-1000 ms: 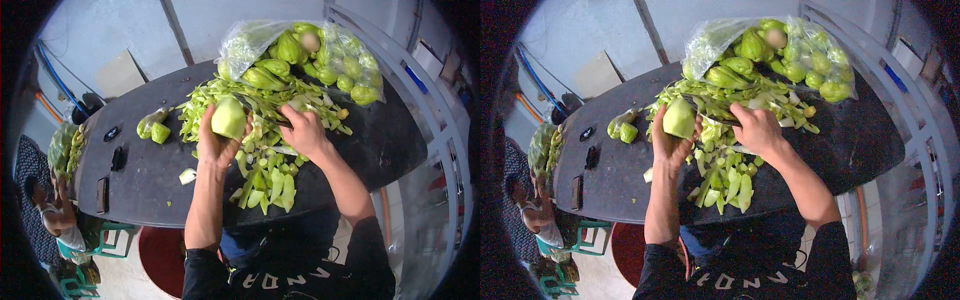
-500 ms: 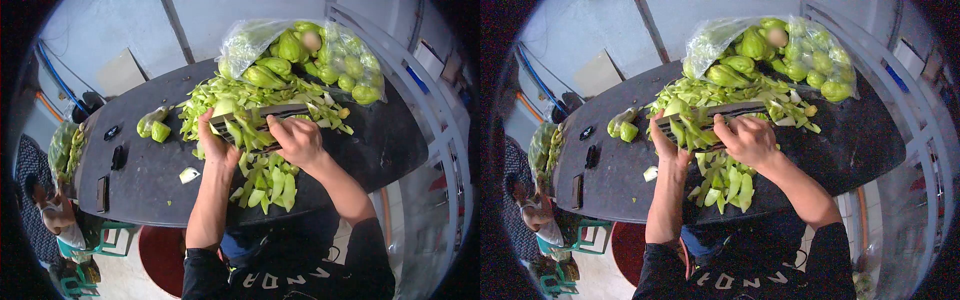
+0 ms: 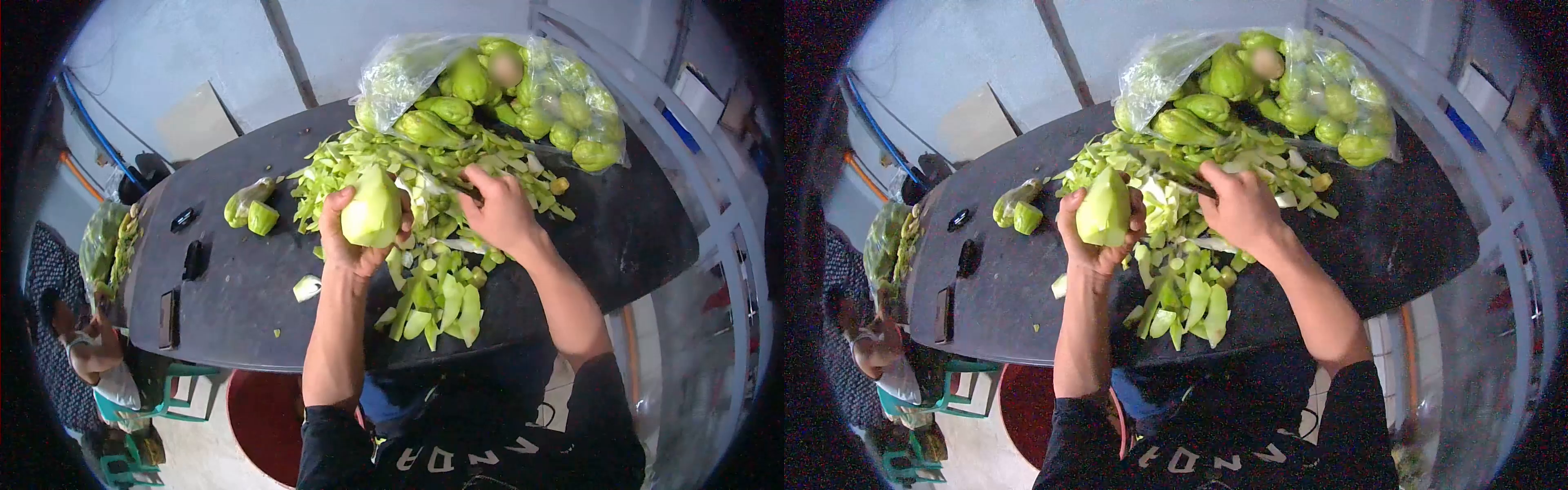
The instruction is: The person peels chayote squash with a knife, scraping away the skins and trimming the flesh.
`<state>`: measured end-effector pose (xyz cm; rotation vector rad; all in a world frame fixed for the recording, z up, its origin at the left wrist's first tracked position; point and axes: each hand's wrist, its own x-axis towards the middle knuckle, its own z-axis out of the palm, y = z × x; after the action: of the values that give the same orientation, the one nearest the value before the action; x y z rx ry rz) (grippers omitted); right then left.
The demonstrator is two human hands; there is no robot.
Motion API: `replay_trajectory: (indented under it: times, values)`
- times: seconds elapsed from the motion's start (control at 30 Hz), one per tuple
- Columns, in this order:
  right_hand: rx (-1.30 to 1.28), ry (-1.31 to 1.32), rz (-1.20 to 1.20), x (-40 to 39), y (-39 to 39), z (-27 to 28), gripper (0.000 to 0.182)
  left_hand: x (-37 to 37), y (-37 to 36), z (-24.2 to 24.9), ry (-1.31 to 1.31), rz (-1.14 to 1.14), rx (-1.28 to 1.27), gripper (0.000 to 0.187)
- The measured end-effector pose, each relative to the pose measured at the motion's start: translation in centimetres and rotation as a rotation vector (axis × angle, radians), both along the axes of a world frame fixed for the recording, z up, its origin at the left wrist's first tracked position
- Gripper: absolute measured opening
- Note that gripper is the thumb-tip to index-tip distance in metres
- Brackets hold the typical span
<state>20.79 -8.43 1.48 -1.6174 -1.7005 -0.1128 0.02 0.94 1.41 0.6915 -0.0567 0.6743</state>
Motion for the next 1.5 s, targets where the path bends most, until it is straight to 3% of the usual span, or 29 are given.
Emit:
replay_trajectory:
  times: [0.07,0.1,0.13,0.2,0.27,0.4,0.47,0.53,0.6,0.67,0.7,0.83,0.9,0.93,1.0,1.07,1.17,1.23,1.33,1.43,1.5]
  values:
    - [0.149,0.101,0.006,0.9,0.3,0.0,0.024,0.2,-0.2,0.4,0.178,0.252,-0.127,0.051]
    - [0.129,0.012,-0.076,1.6,0.7,-0.2,0.028,0.1,0.2,0.7,0.363,0.355,-0.1,0.047]
    - [-0.104,-0.229,-0.264,1.1,0.0,1.7,0.031,-0.3,0.9,0.0,0.504,0.398,0.056,0.045]
    - [-0.27,-0.33,-0.401,1.6,0.3,1.8,0.032,-0.7,2.1,-0.6,0.542,0.297,-0.037,0.049]
    - [-0.235,-0.325,-0.393,1.9,-0.2,1.6,0.03,-0.9,2.7,-1.2,0.202,0.014,-0.163,0.054]
    - [-0.205,-0.255,-0.377,2.1,-0.3,1.7,0.024,-0.9,2.7,-1.0,0.157,0.07,-0.056,0.058]
    - [-0.191,-0.207,-0.385,2.2,-0.3,1.6,0.025,-0.4,1.9,-0.6,0.566,0.457,0.116,0.053]
    - [-0.184,-0.166,-0.396,2.5,-0.2,1.3,0.027,0.5,2.6,-1.8,0.716,0.705,0.218,0.047]
    - [-0.18,-0.179,-0.37,2.5,0.1,1.0,0.027,0.0,3.7,-3.4,0.737,0.647,0.342,0.046]
    - [-0.214,-0.174,-0.392,2.2,0.0,1.4,0.029,0.2,5.1,-6.0,1.276,1.18,1.3,0.057]
    - [-0.176,-0.16,-0.372,2.2,0.0,1.2,0.03,0.9,2.6,-3.9,1.489,1.076,1.224,0.064]
    - [-0.063,-0.203,-0.31,2.7,0.3,0.2,0.034,2.2,0.5,-1.5,1.567,1.152,1.209,0.06]
    - [-0.018,-0.241,-0.296,2.8,0.3,0.2,0.036,3.0,-0.7,-0.5,1.184,1.408,1.8,0.065]
    - [0.003,-0.283,-0.304,2.7,0.2,0.2,0.037,3.7,-1.5,0.0,1.067,1.295,1.896,0.069]
    - [0.014,-0.327,-0.316,2.7,0.0,-0.1,0.037,5.7,-3.2,0.4,1.133,1.133,2.167,0.075]
    - [0.147,-0.364,-0.31,2.8,0.3,-0.4,0.035,7.0,-2.6,0.4,1.138,1.103,2.181,0.078]
    - [0.136,-0.391,-0.296,3.7,0.4,-0.4,0.034,8.4,1.0,1.3,1.162,1.125,2.256,0.084]
    - [0.146,-0.369,-0.316,4.3,0.8,-1.0,0.031,8.1,4.1,2.5,1.312,1.152,2.302,0.086]
    - [0.09,-0.326,-0.308,4.1,0.8,-0.6,0.03,6.0,6.5,4.0,1.576,1.101,2.172,0.08]
    - [0.029,-0.235,-0.331,4.1,0.4,0.2,0.029,3.8,3.8,4.0,1.564,1.245,2.047,0.072]
    - [0.052,-0.196,-0.339,4.2,0.2,0.6,0.025,2.3,0.7,3.8,1.551,0.794,1.612,0.068]
